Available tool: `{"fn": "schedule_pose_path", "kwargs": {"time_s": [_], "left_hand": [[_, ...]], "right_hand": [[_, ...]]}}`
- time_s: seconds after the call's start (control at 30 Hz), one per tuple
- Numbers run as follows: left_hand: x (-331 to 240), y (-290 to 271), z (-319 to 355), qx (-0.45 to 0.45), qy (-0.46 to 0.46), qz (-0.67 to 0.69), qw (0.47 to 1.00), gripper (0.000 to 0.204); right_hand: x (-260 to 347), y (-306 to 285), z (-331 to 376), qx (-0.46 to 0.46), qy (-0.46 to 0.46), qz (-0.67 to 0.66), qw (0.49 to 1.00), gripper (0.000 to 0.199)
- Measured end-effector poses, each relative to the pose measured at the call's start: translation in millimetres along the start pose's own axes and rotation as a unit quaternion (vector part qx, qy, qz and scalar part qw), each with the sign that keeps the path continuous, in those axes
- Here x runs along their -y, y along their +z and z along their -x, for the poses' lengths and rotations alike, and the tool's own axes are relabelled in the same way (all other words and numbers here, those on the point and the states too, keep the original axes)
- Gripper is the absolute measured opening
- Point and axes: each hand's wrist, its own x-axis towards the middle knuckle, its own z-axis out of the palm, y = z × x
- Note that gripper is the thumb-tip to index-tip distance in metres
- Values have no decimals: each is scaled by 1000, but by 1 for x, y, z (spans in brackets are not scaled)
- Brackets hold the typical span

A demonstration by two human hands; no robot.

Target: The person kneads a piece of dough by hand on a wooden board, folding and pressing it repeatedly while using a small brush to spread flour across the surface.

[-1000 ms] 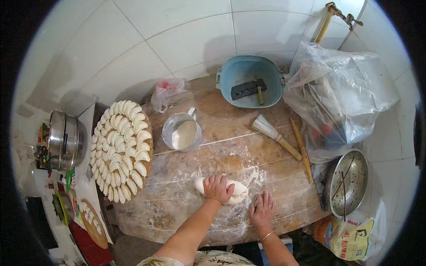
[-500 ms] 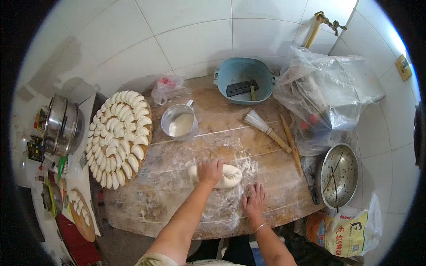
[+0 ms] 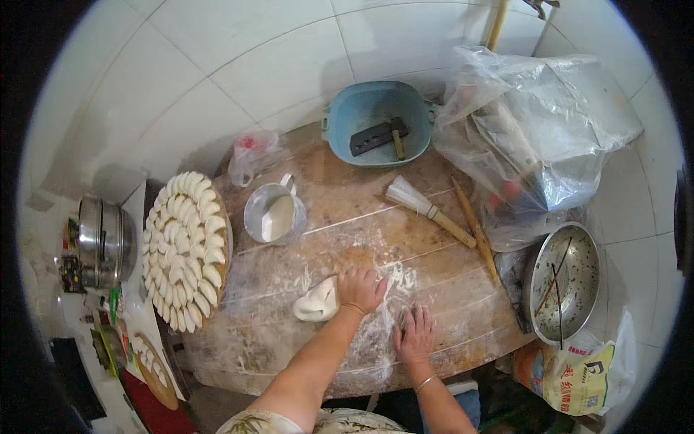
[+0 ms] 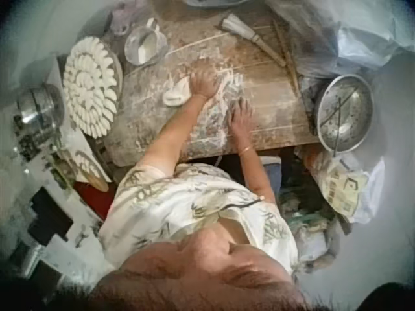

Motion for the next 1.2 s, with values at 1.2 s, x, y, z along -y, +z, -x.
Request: {"fn": "schedule_pose_path", "kwargs": {"time_s": [1.2], "left_hand": [[29, 10, -58, -111, -26, 39, 993, 35]], "right_hand": [[2, -5, -6, 77, 15, 37, 996, 59]]}}
